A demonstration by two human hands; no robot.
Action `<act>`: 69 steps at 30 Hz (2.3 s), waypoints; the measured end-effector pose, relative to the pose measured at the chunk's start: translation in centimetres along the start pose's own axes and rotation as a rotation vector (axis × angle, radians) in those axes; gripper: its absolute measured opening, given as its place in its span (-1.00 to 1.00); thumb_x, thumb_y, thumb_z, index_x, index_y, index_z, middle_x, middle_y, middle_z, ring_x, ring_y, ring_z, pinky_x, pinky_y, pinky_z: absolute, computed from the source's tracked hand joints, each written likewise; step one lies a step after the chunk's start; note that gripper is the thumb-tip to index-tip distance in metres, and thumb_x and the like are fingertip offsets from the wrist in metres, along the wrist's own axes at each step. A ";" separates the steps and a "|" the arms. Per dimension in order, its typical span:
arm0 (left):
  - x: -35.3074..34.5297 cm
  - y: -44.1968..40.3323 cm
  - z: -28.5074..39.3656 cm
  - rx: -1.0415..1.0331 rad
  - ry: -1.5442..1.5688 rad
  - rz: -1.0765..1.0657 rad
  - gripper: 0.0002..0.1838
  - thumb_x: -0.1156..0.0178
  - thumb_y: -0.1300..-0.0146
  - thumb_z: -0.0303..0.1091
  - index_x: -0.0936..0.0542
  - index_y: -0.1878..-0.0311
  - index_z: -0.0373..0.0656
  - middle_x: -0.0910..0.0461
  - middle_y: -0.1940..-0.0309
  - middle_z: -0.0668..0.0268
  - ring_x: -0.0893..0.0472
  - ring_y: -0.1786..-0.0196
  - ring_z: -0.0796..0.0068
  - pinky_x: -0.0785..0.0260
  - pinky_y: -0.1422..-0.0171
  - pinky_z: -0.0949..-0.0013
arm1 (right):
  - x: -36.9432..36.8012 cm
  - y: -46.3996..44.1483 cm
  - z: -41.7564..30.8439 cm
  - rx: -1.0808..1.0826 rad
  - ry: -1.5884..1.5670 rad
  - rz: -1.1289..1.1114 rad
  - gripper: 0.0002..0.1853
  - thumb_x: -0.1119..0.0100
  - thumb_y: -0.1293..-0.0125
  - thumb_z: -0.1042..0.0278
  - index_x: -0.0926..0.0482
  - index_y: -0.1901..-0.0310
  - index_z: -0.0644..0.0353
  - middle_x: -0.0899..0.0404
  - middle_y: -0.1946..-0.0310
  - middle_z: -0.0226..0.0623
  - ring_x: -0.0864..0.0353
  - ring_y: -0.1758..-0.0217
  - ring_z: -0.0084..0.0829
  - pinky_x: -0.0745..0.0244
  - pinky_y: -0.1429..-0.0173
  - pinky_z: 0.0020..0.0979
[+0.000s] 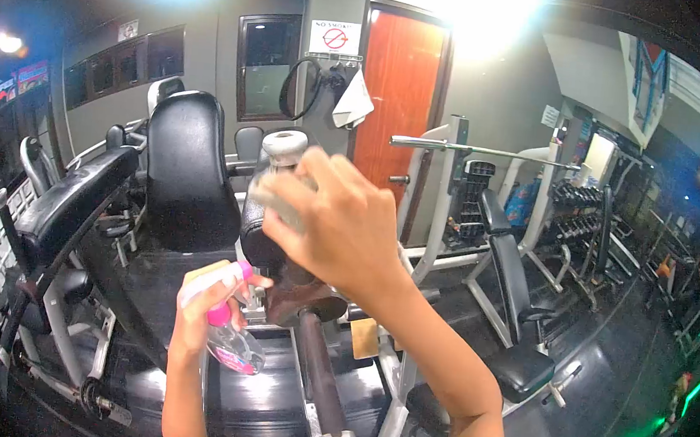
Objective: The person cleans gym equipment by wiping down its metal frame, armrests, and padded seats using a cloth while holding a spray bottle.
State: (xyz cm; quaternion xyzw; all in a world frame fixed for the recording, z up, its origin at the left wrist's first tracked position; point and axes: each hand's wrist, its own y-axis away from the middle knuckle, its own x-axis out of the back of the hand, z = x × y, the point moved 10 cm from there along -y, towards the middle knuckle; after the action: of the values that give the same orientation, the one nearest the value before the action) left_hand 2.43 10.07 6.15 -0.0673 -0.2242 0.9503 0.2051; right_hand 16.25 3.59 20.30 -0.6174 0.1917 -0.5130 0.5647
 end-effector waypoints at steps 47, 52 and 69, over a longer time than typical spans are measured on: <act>-2.7 -8.6 0.8 -0.007 0.436 -0.464 -0.49 -0.14 -0.34 0.02 -0.53 0.36 -0.37 -0.66 0.29 -0.09 -0.56 0.69 0.48 -0.61 0.43 0.38 | -0.2 -5.1 5.4 -0.115 -0.556 -0.415 -0.70 -0.39 -0.07 0.33 -0.75 0.12 0.13 -0.68 0.19 -0.29 -0.58 0.06 -0.38 -0.42 -0.19 -0.34; -2.7 -8.3 0.6 -0.008 0.416 -0.462 -0.50 -0.14 -0.33 0.01 -0.53 0.36 -0.37 -0.66 0.31 -0.10 -0.56 0.69 0.48 -0.59 0.44 0.41 | -0.7 -3.1 7.7 -0.381 -0.477 -0.270 -0.66 -0.32 -0.27 0.19 -0.70 0.04 0.25 -0.67 0.16 -0.26 -0.58 0.05 -0.41 -0.41 -0.18 -0.34; -2.1 -8.3 0.3 0.019 0.405 -0.402 -0.54 -0.16 -0.29 -0.06 -0.53 0.38 -0.40 -0.65 0.37 -0.12 -0.55 0.74 0.40 -0.56 0.52 0.37 | -0.5 3.3 5.6 -0.395 -0.357 0.316 -0.71 -0.32 -0.23 0.50 -0.58 0.01 0.31 -0.63 0.13 -0.15 -0.63 0.05 -0.41 -0.48 -0.06 -0.41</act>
State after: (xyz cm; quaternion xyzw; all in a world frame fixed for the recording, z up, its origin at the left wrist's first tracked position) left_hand 7.25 15.84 10.29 -0.2082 -0.1784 0.8599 0.4305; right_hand 22.02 5.82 18.05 -0.7582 0.2791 -0.2549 0.5313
